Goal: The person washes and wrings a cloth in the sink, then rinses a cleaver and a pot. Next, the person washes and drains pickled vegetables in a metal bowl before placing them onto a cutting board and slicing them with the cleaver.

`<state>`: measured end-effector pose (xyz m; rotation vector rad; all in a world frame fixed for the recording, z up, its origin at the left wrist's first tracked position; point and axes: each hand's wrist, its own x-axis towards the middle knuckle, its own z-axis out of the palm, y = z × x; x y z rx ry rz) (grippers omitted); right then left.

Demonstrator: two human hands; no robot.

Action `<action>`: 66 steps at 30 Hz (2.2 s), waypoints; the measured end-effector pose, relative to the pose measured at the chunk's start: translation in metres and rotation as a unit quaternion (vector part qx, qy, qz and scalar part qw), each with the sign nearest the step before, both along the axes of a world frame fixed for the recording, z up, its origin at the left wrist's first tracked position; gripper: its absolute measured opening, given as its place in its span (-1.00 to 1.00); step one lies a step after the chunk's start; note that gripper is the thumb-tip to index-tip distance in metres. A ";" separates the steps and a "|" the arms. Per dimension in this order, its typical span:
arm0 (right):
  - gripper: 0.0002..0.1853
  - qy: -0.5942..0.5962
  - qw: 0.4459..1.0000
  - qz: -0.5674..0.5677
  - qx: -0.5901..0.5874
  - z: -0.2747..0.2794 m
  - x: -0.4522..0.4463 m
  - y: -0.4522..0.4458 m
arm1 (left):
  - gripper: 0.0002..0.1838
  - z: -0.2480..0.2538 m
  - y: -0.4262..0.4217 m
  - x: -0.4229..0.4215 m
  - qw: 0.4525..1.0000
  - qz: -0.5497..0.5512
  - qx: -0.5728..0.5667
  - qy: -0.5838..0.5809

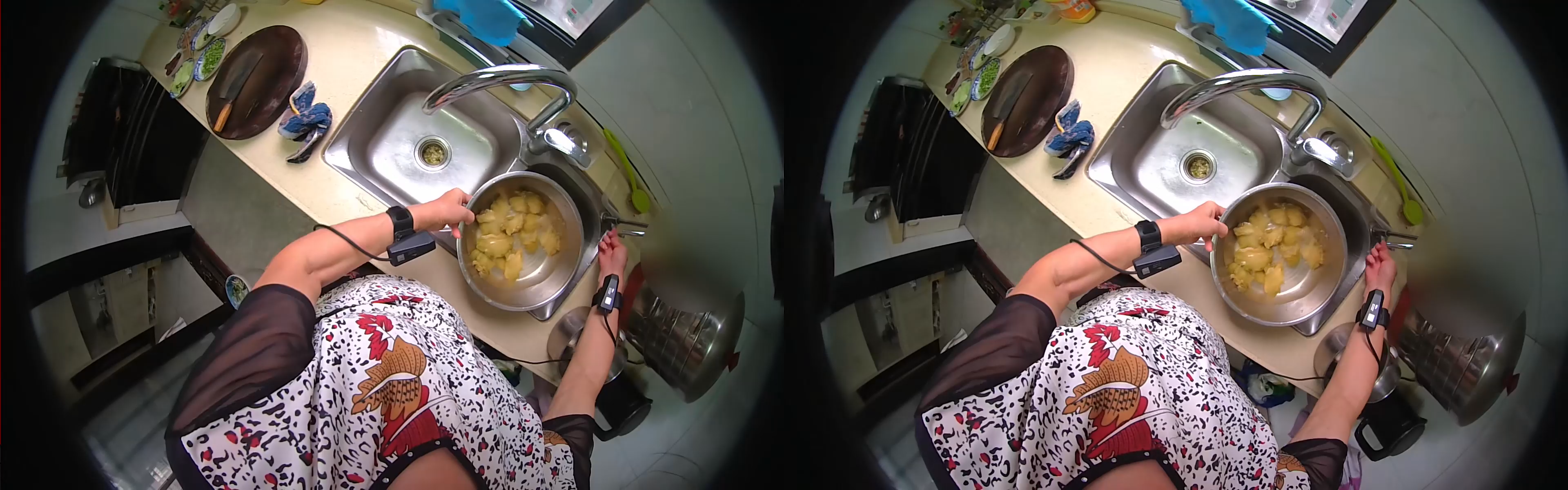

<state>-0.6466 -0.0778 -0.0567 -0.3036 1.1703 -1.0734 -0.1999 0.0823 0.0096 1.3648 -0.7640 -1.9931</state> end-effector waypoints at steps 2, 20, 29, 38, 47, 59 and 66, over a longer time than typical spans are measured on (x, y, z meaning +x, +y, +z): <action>-0.76 0.033 0.999 0.014 0.028 0.001 0.012 0.010 | -0.67 0.001 0.013 0.010 1.000 0.014 0.002 -0.013; -0.83 0.229 0.954 0.122 -0.150 0.115 0.290 0.175 | -0.68 0.012 0.162 0.218 0.990 0.136 0.010 -0.044; -0.85 0.216 0.950 0.183 -0.134 0.107 0.445 0.236 | -0.73 -0.001 0.213 0.342 0.988 0.146 0.012 -0.049; -0.84 0.313 0.886 0.283 -0.194 0.074 0.541 0.278 | -0.80 -0.004 0.199 0.418 0.987 0.131 0.011 -0.092; -0.47 0.492 0.652 0.450 -0.362 0.099 0.582 0.270 | -0.73 0.010 0.168 0.443 0.948 0.135 -0.049 -0.283; 0.35 0.671 0.277 0.544 -0.421 0.060 0.623 0.251 | 0.47 0.000 0.144 0.352 0.634 -0.277 -0.315 -0.650; 0.20 0.628 0.322 0.564 -0.429 0.031 0.630 0.246 | 0.51 -0.035 0.139 0.345 0.625 -0.293 -0.322 -0.648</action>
